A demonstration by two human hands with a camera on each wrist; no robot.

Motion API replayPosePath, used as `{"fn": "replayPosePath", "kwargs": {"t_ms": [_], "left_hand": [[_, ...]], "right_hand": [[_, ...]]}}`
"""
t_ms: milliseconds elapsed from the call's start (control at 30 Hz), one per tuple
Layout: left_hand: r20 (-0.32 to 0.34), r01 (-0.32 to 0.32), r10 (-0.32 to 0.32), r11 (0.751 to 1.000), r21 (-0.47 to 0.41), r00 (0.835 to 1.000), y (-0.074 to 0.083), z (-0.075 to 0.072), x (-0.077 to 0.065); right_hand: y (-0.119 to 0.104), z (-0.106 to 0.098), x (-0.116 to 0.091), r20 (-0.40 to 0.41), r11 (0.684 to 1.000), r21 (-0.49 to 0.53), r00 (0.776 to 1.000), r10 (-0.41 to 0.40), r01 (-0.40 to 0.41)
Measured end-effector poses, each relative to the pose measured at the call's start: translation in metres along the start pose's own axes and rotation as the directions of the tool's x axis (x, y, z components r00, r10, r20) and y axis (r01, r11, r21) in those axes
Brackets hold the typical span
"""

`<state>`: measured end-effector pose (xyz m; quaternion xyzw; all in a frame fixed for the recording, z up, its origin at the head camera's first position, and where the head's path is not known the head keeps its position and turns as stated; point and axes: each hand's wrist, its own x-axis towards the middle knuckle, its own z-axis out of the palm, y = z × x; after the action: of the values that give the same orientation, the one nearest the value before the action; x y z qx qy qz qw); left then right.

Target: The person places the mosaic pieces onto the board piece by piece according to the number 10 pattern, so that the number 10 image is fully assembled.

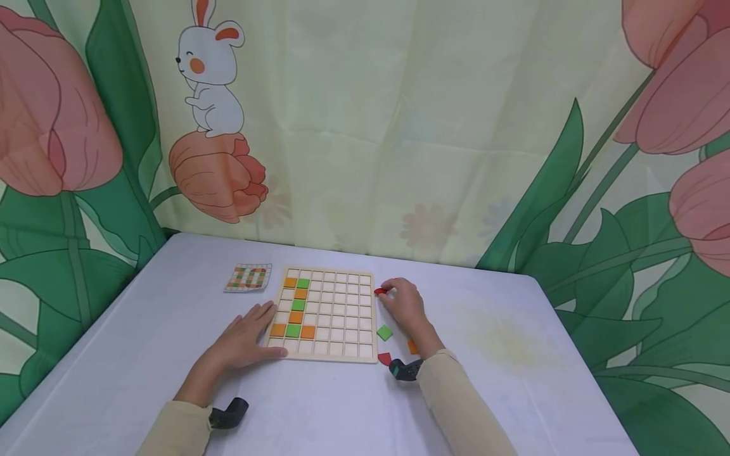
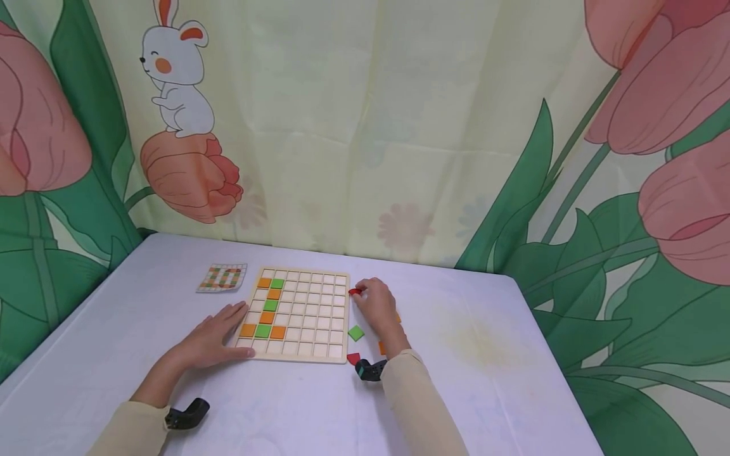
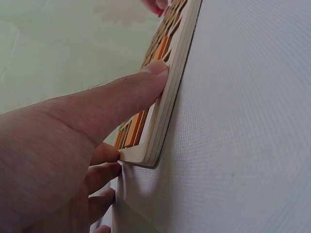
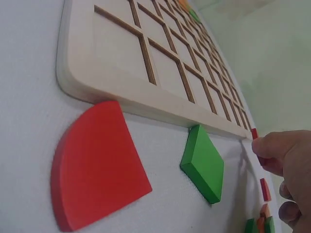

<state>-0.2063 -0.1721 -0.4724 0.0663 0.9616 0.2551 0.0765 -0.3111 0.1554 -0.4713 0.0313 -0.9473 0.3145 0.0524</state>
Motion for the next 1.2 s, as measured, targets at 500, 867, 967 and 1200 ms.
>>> {"fn": "replayPosePath", "kwargs": {"t_ms": [500, 867, 967, 1200], "left_hand": [[0.000, 0.001, -0.001, 1.000, 0.000, 1.000, -0.001, -0.002, 0.001], [0.003, 0.007, -0.007, 1.000, -0.013, 1.000, -0.004, 0.000, 0.002], [0.005, 0.008, -0.007, 1.000, -0.016, 1.000, -0.004, 0.000, 0.001], [0.008, 0.005, -0.005, 1.000, -0.016, 1.000, -0.002, -0.001, 0.001]], "right_hand": [[-0.029, 0.014, 0.005, 0.050, 0.993, 0.075, 0.995, -0.091, 0.087], [-0.052, 0.030, 0.009, 0.090, 0.984, 0.090, 0.983, -0.162, 0.154], [-0.056, 0.035, 0.010, 0.103, 0.980, 0.099, 0.978, -0.180, 0.170], [-0.061, 0.048, 0.013, 0.117, 0.977, 0.093, 0.972, -0.202, 0.192]]}}
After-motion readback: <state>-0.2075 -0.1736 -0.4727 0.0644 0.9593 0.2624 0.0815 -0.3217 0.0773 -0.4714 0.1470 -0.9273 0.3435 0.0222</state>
